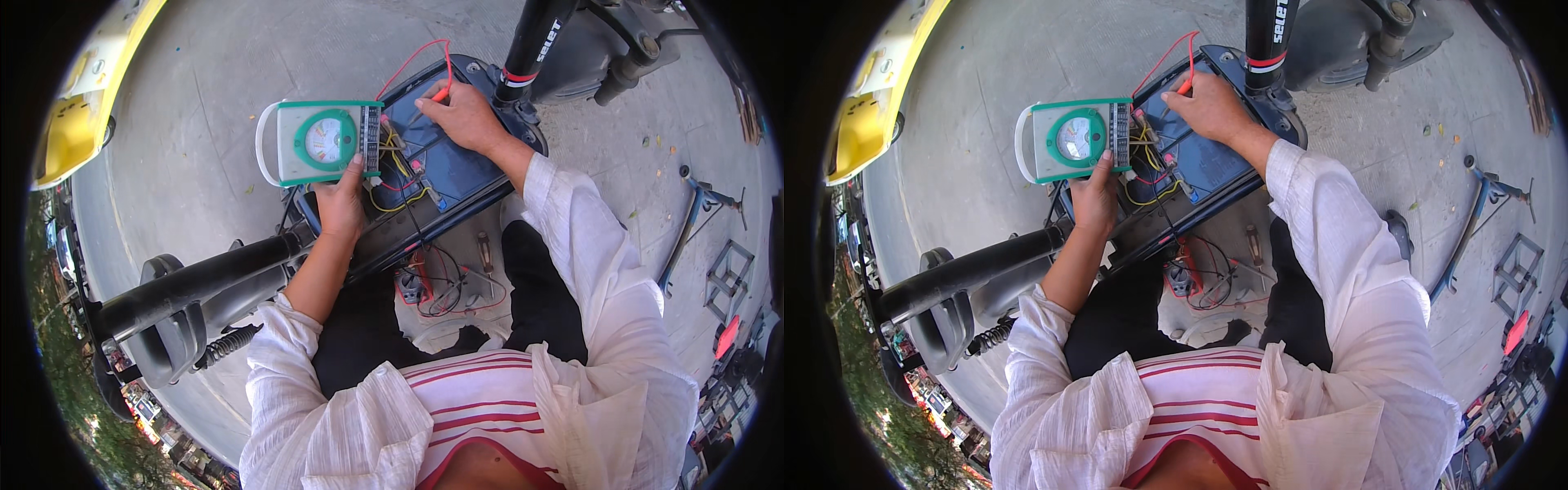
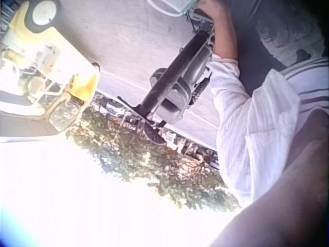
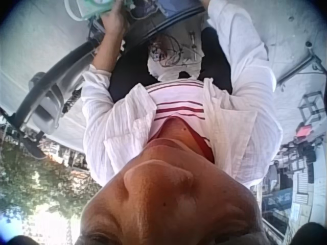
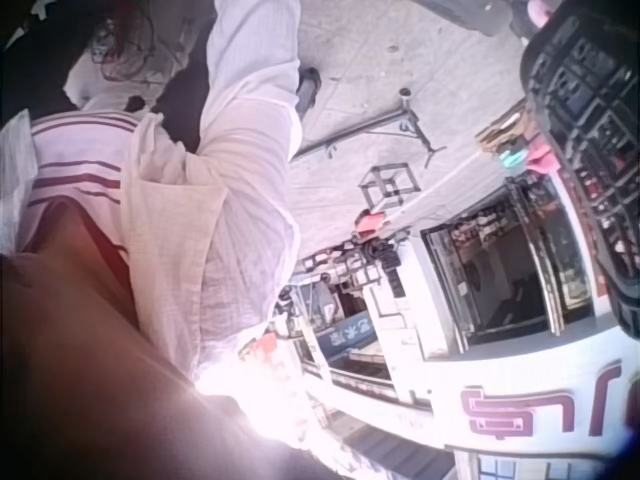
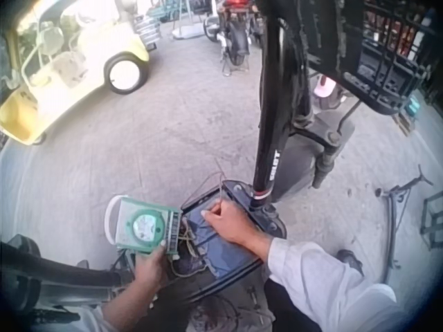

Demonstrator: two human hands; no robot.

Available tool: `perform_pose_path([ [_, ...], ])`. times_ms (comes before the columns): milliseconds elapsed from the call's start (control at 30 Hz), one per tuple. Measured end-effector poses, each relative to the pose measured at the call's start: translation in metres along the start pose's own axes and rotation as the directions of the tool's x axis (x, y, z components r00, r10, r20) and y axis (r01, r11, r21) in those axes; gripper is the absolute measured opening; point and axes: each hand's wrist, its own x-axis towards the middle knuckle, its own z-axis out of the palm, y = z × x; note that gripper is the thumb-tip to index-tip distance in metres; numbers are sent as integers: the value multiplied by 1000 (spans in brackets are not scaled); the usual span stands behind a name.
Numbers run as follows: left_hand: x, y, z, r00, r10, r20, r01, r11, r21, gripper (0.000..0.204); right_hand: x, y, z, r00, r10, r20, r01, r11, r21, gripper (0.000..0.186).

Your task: The person tests an electric scooter battery using a battery tester and a multimeter. They connect the tester leads to the battery terminals, observe the gauge, and then place the cover back on the battery compartment.

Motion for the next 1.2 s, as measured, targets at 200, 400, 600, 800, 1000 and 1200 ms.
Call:
perform_pose_path([
  [200,-6,16,8,994,109,3,-104,947,305,53,-1,3,2,998,-42,40,38,996,86,22],
  [400,-1,14,-12,991,-131,37,118,960,255,28,3,13,5,998,-31,58,25,995,99,26],
  [600,-7,15,-6,990,-141,7,137,970,202,30,2,11,5,997,-38,62,32,995,95,25],
  [800,-11,15,-4,992,-124,11,119,970,213,34,0,8,4,995,-71,63,66,995,81,20],
  [1000,-13,14,-5,995,-97,33,85,963,256,35,-1,5,3,996,-53,67,48,996,76,21],
  [1200,-12,10,-9,993,55,108,-94,914,394,38,-2,2,2,996,-50,73,47,997,55,21],
])
